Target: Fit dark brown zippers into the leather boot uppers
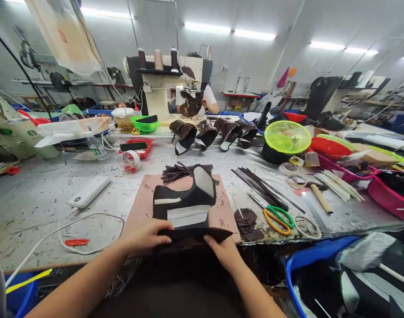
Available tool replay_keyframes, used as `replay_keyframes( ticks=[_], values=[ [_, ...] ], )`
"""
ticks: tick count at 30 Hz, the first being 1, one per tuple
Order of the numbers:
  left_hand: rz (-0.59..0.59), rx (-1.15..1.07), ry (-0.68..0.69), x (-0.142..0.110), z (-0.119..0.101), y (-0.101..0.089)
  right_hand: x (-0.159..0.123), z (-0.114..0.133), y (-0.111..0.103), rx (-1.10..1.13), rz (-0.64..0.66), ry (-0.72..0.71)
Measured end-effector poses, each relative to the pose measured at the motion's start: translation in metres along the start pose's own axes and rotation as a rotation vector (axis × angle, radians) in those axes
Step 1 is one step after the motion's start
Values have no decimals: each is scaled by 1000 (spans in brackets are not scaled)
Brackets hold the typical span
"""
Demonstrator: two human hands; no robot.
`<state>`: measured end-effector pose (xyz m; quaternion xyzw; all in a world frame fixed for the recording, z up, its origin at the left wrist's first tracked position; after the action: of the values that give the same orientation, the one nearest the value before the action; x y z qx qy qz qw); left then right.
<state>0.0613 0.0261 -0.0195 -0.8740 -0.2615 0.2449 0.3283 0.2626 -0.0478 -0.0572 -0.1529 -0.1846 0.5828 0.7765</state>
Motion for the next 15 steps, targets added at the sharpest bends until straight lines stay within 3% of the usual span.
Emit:
replay_keyframes(
  ticks=[4,8,11,13,15],
  values=[
    [11,-4,-71,28,15,-10,14,5,-1,-202,-55,80],
    [30,17,-119,37,28,-4,23,1,-1,-400,-49,128],
    [12,46,-131,35,32,1,20,11,-9,-459,-268,7],
    [-9,78,-143,35,32,4,16,31,-9,-463,-397,-168],
    [-29,116,-153,35,32,7,15,56,8,-410,-287,-389]
  ],
)
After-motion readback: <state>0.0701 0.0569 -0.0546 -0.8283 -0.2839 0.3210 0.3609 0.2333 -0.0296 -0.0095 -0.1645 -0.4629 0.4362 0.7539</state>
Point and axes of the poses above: each hand's wrist, its own x-axis towards the middle knuckle, its own y-axis out of the palm, z = x × y, the point moved 5 cm from there along x, towards the middle knuckle, and after that the axes turned 3 degrees about y, right-handed, at the moved point
